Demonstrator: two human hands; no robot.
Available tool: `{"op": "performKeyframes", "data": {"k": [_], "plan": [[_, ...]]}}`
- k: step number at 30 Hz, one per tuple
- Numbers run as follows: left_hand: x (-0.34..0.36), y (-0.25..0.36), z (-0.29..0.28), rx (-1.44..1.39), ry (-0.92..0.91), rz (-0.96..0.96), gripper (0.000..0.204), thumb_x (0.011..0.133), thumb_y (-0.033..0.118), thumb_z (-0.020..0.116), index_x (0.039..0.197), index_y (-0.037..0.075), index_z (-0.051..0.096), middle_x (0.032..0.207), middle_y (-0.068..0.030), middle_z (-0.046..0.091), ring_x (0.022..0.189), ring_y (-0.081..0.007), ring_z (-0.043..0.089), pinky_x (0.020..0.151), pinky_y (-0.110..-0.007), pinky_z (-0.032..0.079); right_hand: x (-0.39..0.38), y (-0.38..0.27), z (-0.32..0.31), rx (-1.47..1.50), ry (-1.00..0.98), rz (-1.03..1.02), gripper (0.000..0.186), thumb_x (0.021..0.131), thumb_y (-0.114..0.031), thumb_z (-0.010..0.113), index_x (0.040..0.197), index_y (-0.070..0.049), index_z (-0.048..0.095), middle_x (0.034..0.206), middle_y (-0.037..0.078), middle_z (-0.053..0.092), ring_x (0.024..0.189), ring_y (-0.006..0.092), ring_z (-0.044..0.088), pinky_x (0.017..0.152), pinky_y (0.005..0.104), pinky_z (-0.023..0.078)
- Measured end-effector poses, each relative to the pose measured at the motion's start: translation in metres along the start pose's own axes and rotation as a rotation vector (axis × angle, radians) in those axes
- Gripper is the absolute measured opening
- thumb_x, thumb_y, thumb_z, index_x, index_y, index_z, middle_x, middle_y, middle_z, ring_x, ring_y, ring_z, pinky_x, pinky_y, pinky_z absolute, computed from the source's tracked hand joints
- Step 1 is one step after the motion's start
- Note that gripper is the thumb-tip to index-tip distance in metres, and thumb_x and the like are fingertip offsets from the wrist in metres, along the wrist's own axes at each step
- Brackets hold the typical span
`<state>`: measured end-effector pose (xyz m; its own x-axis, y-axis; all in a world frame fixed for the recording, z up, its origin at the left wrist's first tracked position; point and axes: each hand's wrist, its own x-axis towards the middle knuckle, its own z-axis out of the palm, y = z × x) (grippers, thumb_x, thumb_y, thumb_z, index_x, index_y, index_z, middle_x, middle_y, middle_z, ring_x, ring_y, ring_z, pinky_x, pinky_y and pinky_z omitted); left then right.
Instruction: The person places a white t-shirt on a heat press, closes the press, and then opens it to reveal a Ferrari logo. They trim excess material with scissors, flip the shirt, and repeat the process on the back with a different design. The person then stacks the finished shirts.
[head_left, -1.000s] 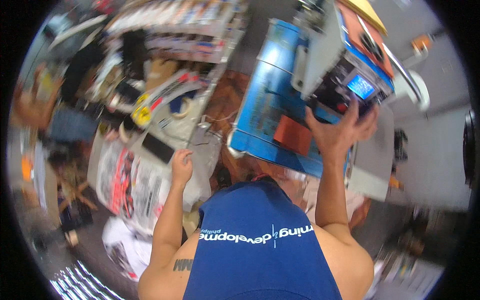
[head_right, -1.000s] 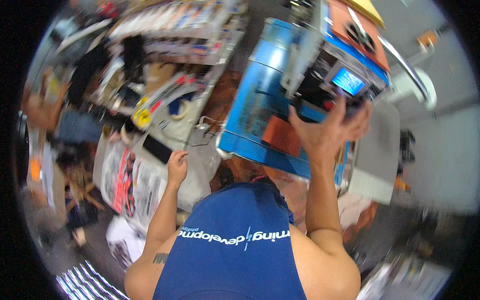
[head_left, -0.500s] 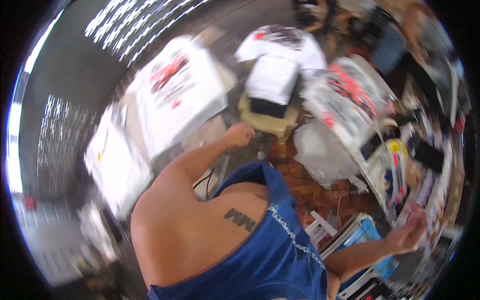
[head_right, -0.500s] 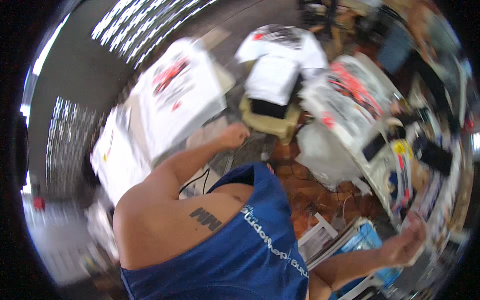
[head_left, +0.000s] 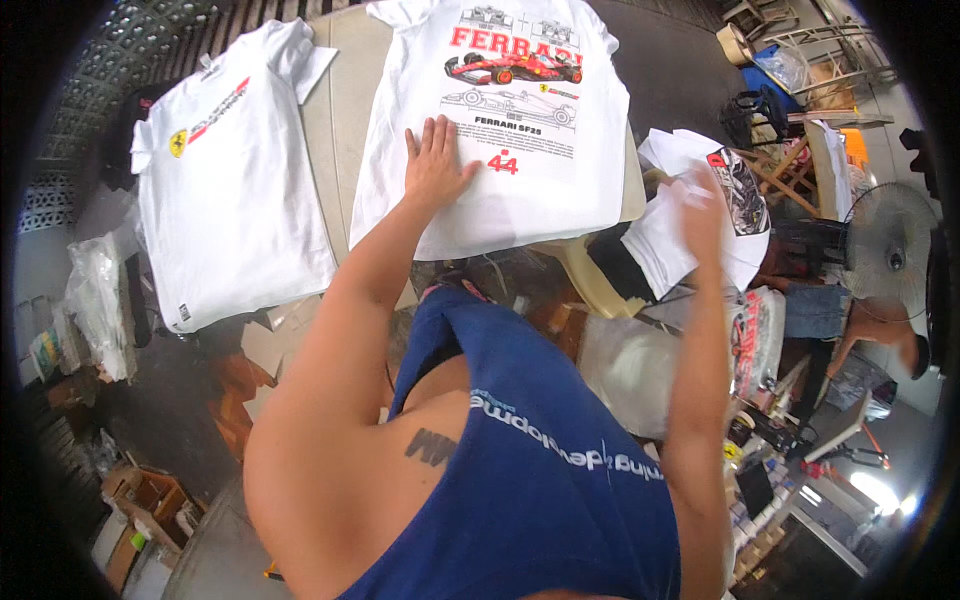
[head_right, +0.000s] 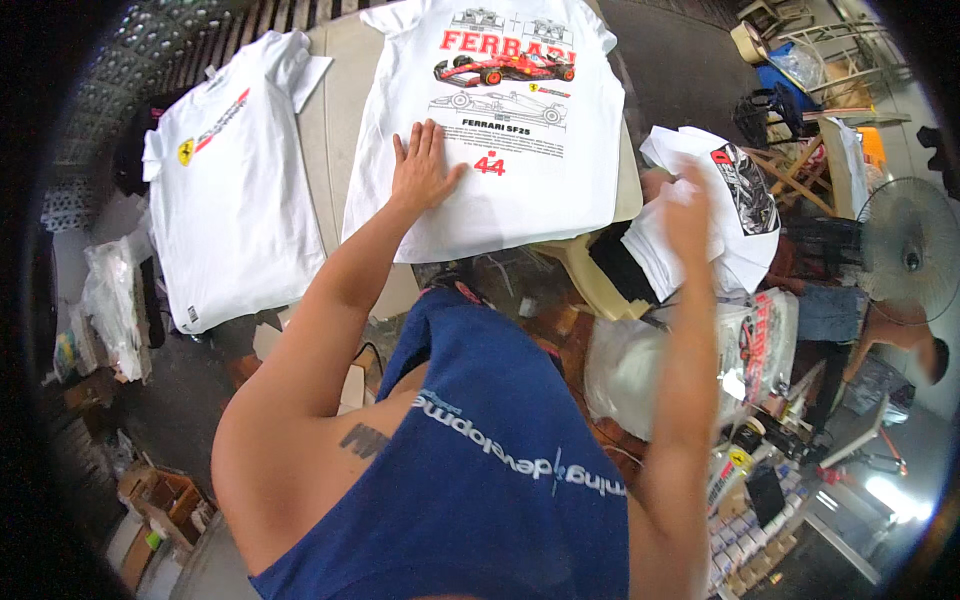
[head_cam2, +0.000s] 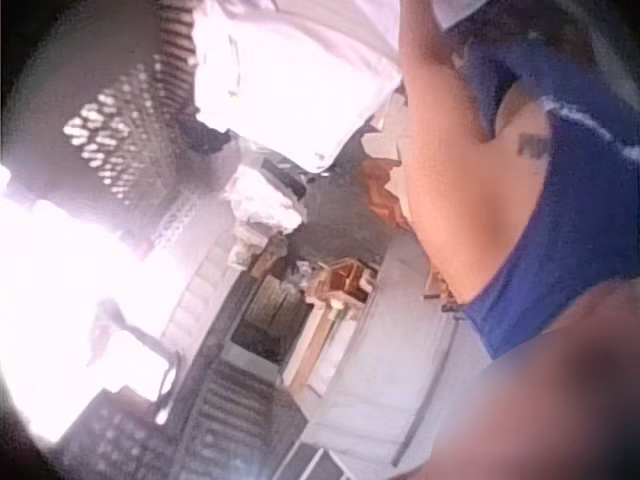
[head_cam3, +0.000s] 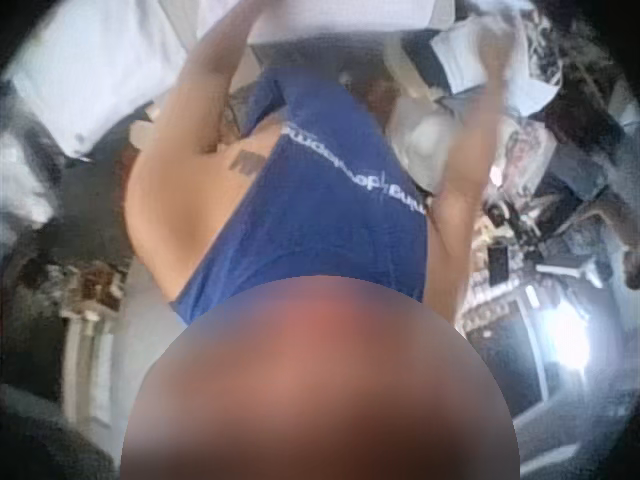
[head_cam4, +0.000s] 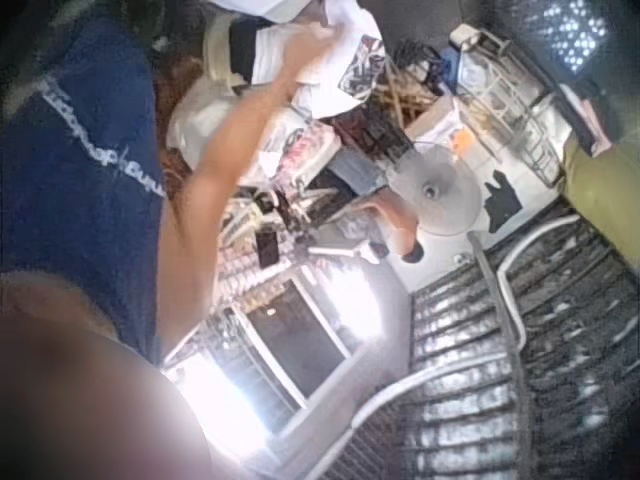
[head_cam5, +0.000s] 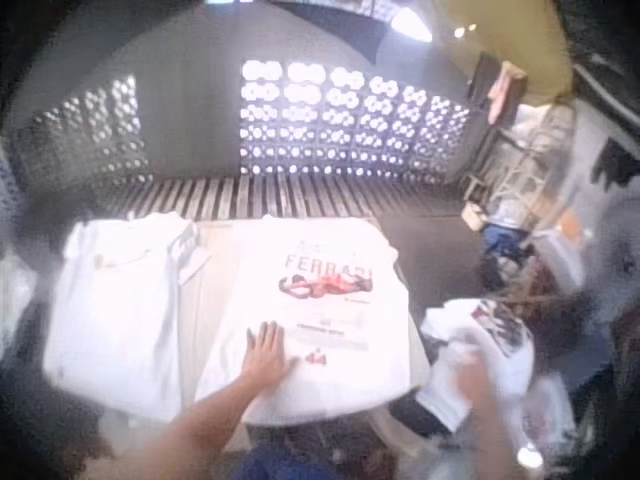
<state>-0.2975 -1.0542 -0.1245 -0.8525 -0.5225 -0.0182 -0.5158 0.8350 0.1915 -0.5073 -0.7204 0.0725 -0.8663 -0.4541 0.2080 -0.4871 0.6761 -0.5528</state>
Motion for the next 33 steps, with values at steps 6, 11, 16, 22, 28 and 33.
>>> {"op": "performKeyframes", "data": {"k": [6,11,16,22,28,33], "plan": [[0.01,-0.029,-0.015,-0.269,-0.039,0.094,0.072,0.099,0.043,0.057,0.157,0.005,0.038,0.166,-0.0199,0.03,0.155,-0.0365,0.026,0.127,-0.06,0.011,-0.038,-0.063,0.252,-0.079,-0.373,-0.519,0.044,0.083,-0.02,0.079,0.122,-0.006,0.065,0.126,0.016,0.063,0.122,0.0363,0.057,0.101,0.0481,0.047],[-0.028,-0.063,-0.009,-0.41,0.266,0.044,0.061,0.092,0.01,0.064,0.149,0.002,0.046,0.16,-0.0211,0.04,0.151,-0.0378,0.035,0.126,-0.057,0.022,-0.027,-0.114,0.285,-0.183,-0.376,-0.846,0.032,0.089,-0.02,0.071,0.118,-0.009,0.065,0.122,0.011,0.062,0.115,0.0294,0.059,0.092,0.0453,0.05],[-0.049,-0.066,0.004,-0.332,0.338,0.027,0.056,0.089,0.009,0.062,0.144,0.002,0.051,0.154,-0.0193,0.048,0.149,-0.0369,0.038,0.125,-0.054,0.024,-0.011,-0.127,0.306,-0.366,-0.425,-1.052,0.026,0.09,-0.017,0.06,0.114,-0.009,0.066,0.106,0.007,0.065,0.1,0.0249,0.064,0.077,0.0388,0.053],[-0.047,-0.065,-0.008,-0.276,0.294,0.024,0.054,0.088,0.013,0.063,0.142,0.008,0.056,0.153,-0.0144,0.05,0.149,-0.0369,0.037,0.126,-0.054,0.023,-0.009,-0.137,0.314,-0.041,-0.375,-0.592,0.039,0.088,-0.009,0.066,0.127,-0.005,0.066,0.096,0.01,0.073,0.089,0.0282,0.07,0.079,0.0407,0.057],[-0.049,-0.062,-0.01,-0.247,0.24,0.027,0.058,0.089,0.014,0.061,0.146,0.022,0.057,0.159,-0.0119,0.044,0.152,-0.0376,0.032,0.126,-0.054,0.021,0.016,-0.133,0.311,0.226,-0.612,0.02,0.032,0.091,-0.014,0.071,0.121,-0.004,0.072,0.102,0.016,0.078,0.094,0.0234,0.075,0.085,0.0341,0.057],[-0.048,-0.062,-0.012,-0.198,0.23,0.042,0.056,0.088,0.016,0.063,0.144,0.024,0.06,0.158,-0.0125,0.046,0.15,-0.0399,0.035,0.125,-0.058,0.022,0.029,-0.127,0.31,0.249,-0.689,0.097,0.027,0.093,-0.011,0.07,0.119,-0.004,0.074,0.105,0.014,0.078,0.094,0.0202,0.074,0.082,0.0315,0.056]]}}
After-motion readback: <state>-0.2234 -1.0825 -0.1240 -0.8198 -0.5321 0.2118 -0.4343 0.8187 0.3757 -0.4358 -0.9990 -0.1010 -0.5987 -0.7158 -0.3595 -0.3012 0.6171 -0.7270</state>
